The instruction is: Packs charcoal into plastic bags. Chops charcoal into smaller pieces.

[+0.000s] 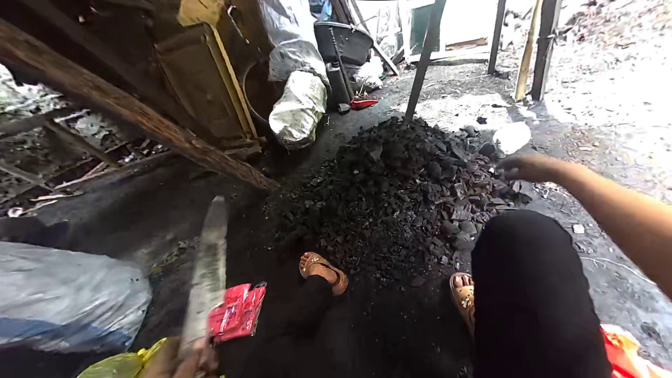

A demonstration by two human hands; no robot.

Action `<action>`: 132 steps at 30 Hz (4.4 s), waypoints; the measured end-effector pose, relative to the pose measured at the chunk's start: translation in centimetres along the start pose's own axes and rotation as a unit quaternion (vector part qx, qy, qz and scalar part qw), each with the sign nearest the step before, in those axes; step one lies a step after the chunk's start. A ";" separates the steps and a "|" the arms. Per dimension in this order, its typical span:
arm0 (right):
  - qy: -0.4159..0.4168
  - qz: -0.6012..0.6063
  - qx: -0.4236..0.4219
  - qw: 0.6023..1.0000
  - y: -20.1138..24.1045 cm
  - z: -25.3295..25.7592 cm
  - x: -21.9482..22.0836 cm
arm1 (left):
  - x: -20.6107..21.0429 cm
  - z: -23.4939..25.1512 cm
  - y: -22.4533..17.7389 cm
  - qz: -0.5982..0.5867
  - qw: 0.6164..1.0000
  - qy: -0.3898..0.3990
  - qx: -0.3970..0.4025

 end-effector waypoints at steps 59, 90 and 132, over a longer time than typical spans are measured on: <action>-0.048 0.152 0.132 0.978 -7.6 -1.1 27.4 | 49.7 -6.1 -11.2 -0.035 0.956 0.086 0.279; 0.090 -0.015 -0.058 0.994 2.5 9.1 32.5 | 44.8 -9.8 8.7 0.103 0.975 0.156 -0.121; -0.114 0.141 0.216 0.959 -7.5 4.3 29.4 | 48.7 -7.8 6.5 0.149 0.967 0.202 -0.052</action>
Point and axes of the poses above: each hand's wrist, its own z-axis towards the middle knuckle, its own x-axis out of the palm, y = z × x, the point moved 7 cm from there along z, towards the middle knuckle, and after that the axes turned 9 degrees about -y, right-handed, at the moved point
